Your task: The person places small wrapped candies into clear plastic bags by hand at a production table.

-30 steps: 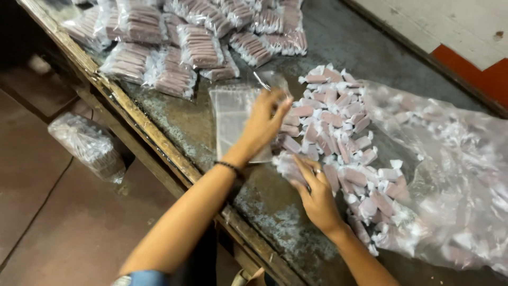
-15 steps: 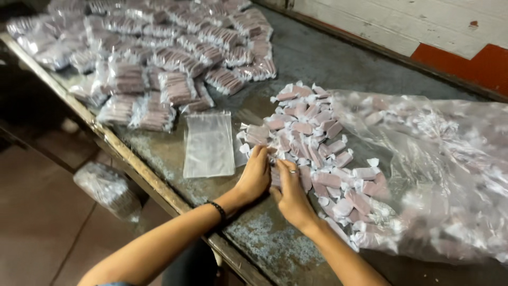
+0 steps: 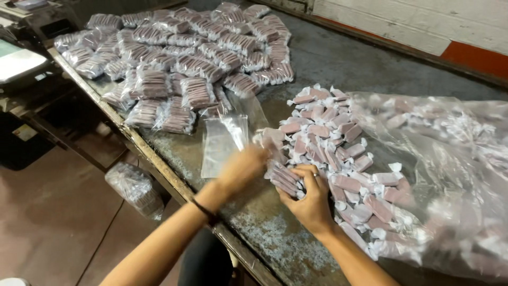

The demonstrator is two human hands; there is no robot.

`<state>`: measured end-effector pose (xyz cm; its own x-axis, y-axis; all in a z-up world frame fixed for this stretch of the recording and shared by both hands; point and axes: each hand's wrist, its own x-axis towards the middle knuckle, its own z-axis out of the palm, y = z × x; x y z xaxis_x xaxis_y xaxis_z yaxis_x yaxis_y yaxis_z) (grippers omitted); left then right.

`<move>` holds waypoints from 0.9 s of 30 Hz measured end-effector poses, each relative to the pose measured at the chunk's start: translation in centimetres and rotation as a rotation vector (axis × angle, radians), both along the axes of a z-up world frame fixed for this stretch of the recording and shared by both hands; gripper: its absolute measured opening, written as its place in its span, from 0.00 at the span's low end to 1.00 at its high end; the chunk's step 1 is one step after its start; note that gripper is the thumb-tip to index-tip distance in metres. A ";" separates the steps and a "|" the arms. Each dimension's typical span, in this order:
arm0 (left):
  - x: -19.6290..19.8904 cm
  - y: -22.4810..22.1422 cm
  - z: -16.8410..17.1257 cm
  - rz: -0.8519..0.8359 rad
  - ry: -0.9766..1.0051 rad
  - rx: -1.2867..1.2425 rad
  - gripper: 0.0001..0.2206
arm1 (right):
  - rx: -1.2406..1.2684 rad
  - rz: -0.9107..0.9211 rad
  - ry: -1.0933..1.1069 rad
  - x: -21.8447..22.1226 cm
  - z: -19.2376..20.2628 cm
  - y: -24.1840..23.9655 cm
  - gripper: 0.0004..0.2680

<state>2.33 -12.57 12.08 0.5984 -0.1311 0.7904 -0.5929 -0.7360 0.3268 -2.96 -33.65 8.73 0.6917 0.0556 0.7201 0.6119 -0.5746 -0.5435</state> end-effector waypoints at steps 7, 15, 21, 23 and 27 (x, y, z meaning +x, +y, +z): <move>-2.0 -3.4 -0.4 -0.437 0.521 0.123 0.35 | -0.029 -0.127 -0.034 0.8 -1.7 -0.3 0.16; -5.8 -6.6 2.0 -0.357 0.387 0.251 0.33 | -0.075 -0.048 -0.162 0.9 -2.3 -0.9 0.14; -7.6 -8.4 2.2 -0.271 0.333 0.272 0.29 | -0.239 -0.089 -0.246 0.4 -2.0 -2.0 0.05; -10.2 -9.0 3.8 -0.312 0.418 0.291 0.13 | 0.004 -0.075 0.466 -0.9 -1.4 -1.7 0.10; -12.2 -11.4 1.4 -0.267 0.072 0.488 0.26 | 0.005 -0.063 0.371 -2.1 0.5 -0.6 0.10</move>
<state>-9.83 -23.94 13.46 0.5445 -0.6261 0.5582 -0.7683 -0.6393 0.0325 -5.05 -34.26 9.21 0.9077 0.0016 0.4197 0.3360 -0.6020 -0.7244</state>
